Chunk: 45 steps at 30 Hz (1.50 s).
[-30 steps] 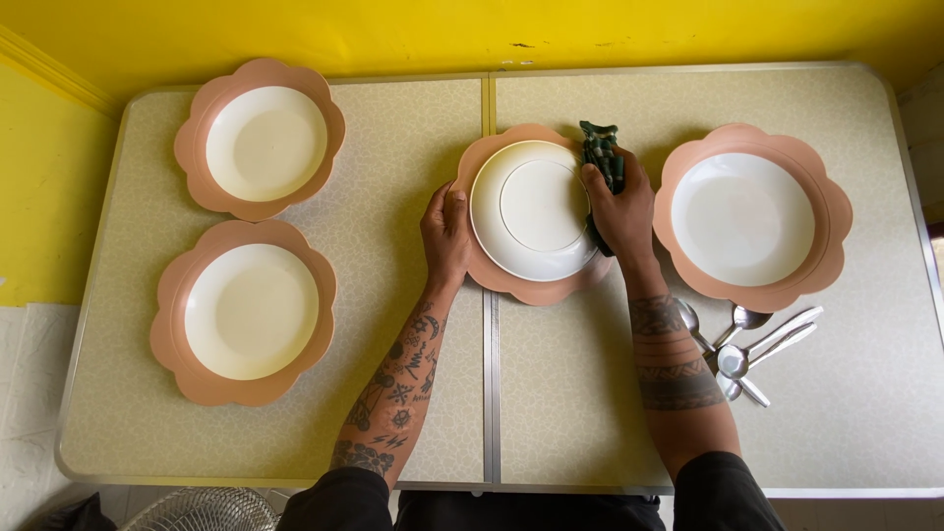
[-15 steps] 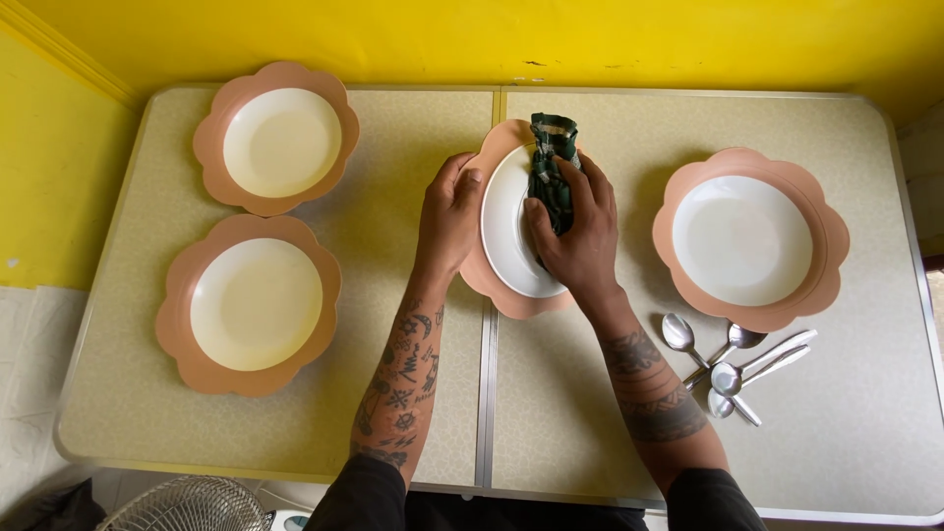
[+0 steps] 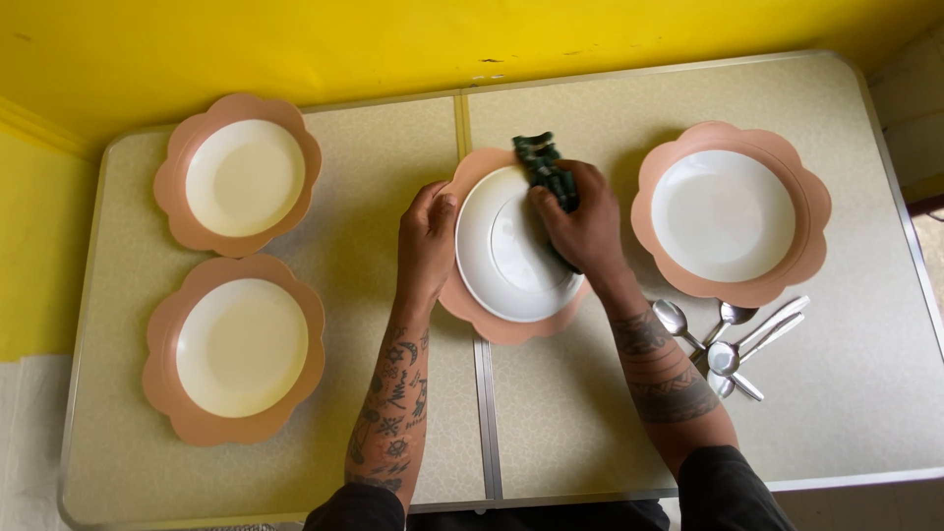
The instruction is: Wiping and cleaning several plates on a table using a cloth.
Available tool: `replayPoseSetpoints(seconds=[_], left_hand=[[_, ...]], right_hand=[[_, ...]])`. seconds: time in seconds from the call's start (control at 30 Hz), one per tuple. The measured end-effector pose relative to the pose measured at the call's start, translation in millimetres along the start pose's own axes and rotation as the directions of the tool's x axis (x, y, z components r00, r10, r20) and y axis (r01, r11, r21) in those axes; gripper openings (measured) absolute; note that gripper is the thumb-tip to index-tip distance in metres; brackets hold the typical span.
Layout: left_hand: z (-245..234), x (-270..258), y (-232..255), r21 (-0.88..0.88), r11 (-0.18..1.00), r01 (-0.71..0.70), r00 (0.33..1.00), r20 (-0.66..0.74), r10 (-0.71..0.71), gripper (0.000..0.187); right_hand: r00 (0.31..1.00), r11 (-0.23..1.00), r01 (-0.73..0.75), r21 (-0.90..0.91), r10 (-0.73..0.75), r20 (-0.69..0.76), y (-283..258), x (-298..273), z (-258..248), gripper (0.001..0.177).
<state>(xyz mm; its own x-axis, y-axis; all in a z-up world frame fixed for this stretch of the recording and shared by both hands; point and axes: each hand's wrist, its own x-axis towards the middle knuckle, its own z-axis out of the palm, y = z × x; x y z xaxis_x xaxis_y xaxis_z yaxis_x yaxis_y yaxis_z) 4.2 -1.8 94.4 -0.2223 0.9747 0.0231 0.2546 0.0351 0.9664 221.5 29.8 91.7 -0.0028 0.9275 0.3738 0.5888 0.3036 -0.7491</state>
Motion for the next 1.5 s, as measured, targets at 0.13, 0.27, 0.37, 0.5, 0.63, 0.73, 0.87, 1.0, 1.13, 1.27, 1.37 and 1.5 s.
replayPoseSetpoints(seconds=[0.13, 0.27, 0.37, 0.5, 0.63, 0.73, 0.87, 1.0, 1.13, 1.27, 1.37, 1.5], left_hand=[[5.6, 0.0, -3.6, 0.0, 0.999, -0.039, 0.996, 0.085, 0.039, 0.035], [2.0, -5.0, 13.1, -0.059, 0.998, 0.023, 0.986, 0.164, -0.013, 0.033], [-2.8, -1.2, 12.0, -0.11, 0.993, 0.05, 0.988, 0.152, -0.033, 0.034], [-9.7, 13.9, -23.2, -0.128, 0.991, 0.028, 0.999, 0.044, -0.023, 0.035], [-9.4, 20.8, -37.8, -0.254, 0.966, 0.048, 0.999, 0.008, -0.048, 0.036], [-4.4, 21.5, -33.9, -0.359, 0.931, 0.066, 0.997, -0.02, -0.079, 0.036], [14.8, 20.5, -44.0, -0.354, 0.933, 0.065, 0.988, -0.111, -0.111, 0.036], [27.4, 11.7, -38.2, -0.361, 0.933, 0.019, 0.985, -0.152, -0.079, 0.037], [26.4, 7.2, -28.4, -0.353, 0.934, 0.053, 0.99, -0.103, -0.095, 0.037], [21.2, 8.3, -24.4, -0.337, 0.941, 0.006, 0.992, -0.12, -0.049, 0.036], [15.9, 12.2, -28.3, -0.352, 0.936, -0.004, 0.991, -0.125, -0.043, 0.035], [12.1, 10.2, -24.1, -0.377, 0.925, 0.036, 0.988, -0.124, -0.089, 0.034]], right_hand=[[0.99, 0.992, 0.125, -0.037, -0.122, 0.068, -38.7, -8.7, -9.3, 0.039], [0.949, 0.942, 0.316, -0.115, -0.31, 0.061, -40.1, -13.5, -4.3, 0.044], [0.971, 0.971, 0.234, -0.046, -0.231, 0.062, -32.6, -8.1, -6.3, 0.043], [0.994, 0.987, -0.046, 0.155, 0.029, 0.106, 3.5, -0.8, 5.3, 0.043], [0.985, 0.97, -0.133, 0.202, 0.106, 0.138, 6.2, 1.2, 7.6, 0.04], [0.959, 0.939, -0.277, 0.206, 0.255, 0.124, 4.5, -1.6, 12.5, 0.04], [0.996, 0.998, 0.033, -0.054, -0.038, -0.077, -1.7, -17.0, 22.3, 0.045], [0.985, 0.971, 0.162, -0.175, -0.169, -0.028, -31.4, -27.1, 22.2, 0.051], [0.982, 0.973, 0.184, -0.139, -0.188, -0.016, -28.6, -25.0, 16.9, 0.052], [0.973, 0.972, 0.217, -0.087, -0.222, -0.059, -8.1, -16.8, 13.6, 0.05], [0.994, 0.996, 0.075, 0.05, -0.071, -0.086, 11.6, -9.5, 14.3, 0.048], [0.984, 0.971, -0.169, 0.17, 0.176, -0.028, 22.1, -6.5, 15.6, 0.046]])
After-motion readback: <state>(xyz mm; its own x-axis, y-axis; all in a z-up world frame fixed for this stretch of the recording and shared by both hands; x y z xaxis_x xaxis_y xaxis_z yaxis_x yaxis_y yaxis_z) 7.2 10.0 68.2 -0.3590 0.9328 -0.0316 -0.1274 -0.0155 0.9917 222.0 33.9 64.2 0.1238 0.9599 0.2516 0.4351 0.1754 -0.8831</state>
